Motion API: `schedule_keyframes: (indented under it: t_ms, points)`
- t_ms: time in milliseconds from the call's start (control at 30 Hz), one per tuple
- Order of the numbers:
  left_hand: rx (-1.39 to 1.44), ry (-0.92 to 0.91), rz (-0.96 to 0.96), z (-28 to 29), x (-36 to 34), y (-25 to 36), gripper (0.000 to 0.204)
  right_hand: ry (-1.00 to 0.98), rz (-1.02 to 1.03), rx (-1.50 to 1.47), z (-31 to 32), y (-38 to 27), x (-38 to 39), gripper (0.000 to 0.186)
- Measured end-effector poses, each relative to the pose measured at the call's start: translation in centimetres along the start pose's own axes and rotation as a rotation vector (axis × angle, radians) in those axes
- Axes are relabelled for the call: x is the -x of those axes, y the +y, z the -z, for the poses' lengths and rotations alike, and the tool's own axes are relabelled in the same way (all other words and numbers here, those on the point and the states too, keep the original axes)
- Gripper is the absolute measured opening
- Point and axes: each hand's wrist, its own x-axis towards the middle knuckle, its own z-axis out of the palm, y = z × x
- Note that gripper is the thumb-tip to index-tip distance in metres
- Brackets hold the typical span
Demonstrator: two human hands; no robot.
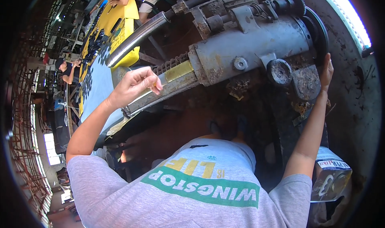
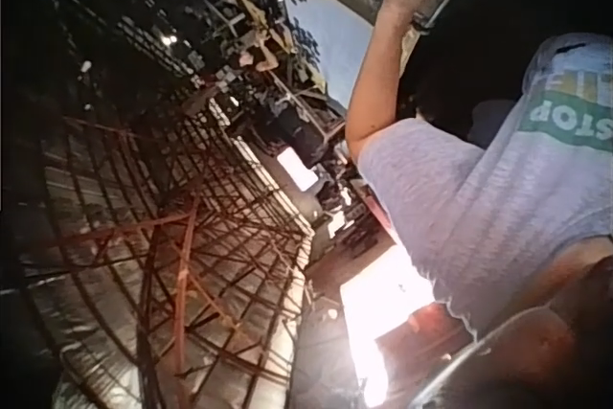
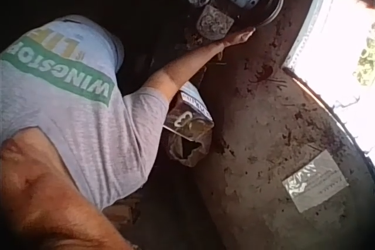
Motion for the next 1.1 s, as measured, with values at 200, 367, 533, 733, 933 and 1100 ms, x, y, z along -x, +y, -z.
schedule_keyframes:
  t_ms: [200, 367, 533, 733, 933, 1100]
  points:
    - [-0.048, -0.006, 0.003, 0.1, 0.9, 0.2, 0.026, -0.101, -0.409, -0.007, 2.4, 2.2, 2.2, 0.053]
    - [-0.086, 0.060, 0.001, -0.7, 2.0, 0.2, 0.025, -0.090, 0.325, 0.271, -2.4, -11.5, -5.1, 0.045]
    - [-0.097, 0.119, -0.004, -0.9, 1.7, 0.6, 0.027, -0.396, 0.071, 0.673, -4.2, -12.1, -12.6, 0.058]
    - [-0.547, 0.039, -0.009, -0.1, -0.3, 1.8, 0.027, -0.296, -0.206, -0.001, -4.5, -12.8, -9.5, 0.035]
    - [-0.555, -0.149, 0.023, 0.0, -2.2, 4.1, 0.027, -0.163, -0.085, -0.189, -3.0, -8.6, -7.4, 0.032]
    - [-0.901, -0.111, -0.123, -0.9, -1.7, 3.9, 0.038, -0.038, 0.053, -0.093, -2.2, -4.9, -6.0, 0.035]
